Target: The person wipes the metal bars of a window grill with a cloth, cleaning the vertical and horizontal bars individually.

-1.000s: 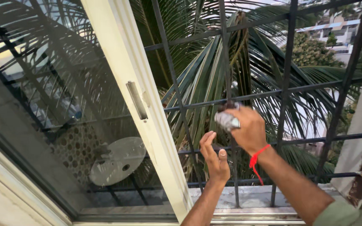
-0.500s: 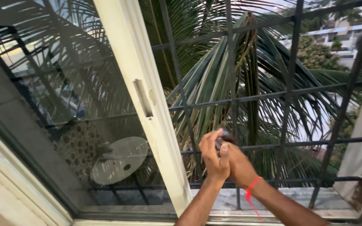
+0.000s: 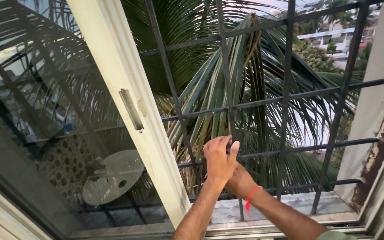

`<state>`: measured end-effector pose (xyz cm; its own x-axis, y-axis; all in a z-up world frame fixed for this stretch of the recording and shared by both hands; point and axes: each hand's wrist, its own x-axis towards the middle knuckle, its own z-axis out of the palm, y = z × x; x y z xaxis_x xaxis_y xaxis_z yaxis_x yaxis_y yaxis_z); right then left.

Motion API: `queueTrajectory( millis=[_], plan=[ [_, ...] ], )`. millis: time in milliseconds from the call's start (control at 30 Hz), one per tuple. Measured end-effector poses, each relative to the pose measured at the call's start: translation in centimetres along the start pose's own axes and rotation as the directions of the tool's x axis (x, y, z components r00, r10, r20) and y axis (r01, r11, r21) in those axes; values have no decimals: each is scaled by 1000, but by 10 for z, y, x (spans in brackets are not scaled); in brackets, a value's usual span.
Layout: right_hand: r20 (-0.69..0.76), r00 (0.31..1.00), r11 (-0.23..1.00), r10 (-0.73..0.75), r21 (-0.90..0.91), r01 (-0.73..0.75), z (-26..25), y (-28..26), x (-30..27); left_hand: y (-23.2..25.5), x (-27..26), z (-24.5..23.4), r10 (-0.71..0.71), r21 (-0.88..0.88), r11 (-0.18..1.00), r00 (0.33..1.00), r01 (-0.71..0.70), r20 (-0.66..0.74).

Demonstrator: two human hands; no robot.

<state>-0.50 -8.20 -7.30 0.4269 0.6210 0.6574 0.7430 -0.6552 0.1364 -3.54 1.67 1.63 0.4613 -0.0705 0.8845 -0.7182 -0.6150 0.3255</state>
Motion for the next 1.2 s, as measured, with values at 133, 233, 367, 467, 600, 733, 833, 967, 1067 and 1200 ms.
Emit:
queueTrajectory(
  millis=[133,233,367,467,600,733,833,967,1067,1200],
  plan=[
    [-184,983,984,-7,176,40,-19,-2,-20,-18,-7,-1,1,-2,1000,999,-1,45],
    [-186,982,985,-29,162,60,-28,-6,-36,-27,-14,-1,-48,-11,999,992,50,114],
    [-183,966,925,182,364,-105,-22,-10,-83,-28,-31,-5,-2,100,995,961,-27,275],
    [-289,825,780,486,569,-260,-15,1,-108,-26,-38,-5,31,219,970,948,-105,316],
    [-559,308,636,770,631,-445,-64,47,-116,-16,-29,-6,-46,175,985,961,-2,272],
    [-724,230,759,650,630,-163,-139,69,-74,10,-5,-1,-11,-61,998,1000,9,-23],
    [-789,551,937,270,84,-339,-181,69,-34,25,17,9,233,44,972,943,-229,-236],
    [-708,639,939,300,100,-330,-168,66,-6,20,34,42,279,161,952,953,-259,-119],
    [-676,651,925,345,129,-356,-142,60,-24,-1,24,61,357,245,917,922,-314,-153],
    [-581,676,886,454,212,-413,-100,41,-66,-23,10,77,384,227,912,907,-342,-175]
  ],
)
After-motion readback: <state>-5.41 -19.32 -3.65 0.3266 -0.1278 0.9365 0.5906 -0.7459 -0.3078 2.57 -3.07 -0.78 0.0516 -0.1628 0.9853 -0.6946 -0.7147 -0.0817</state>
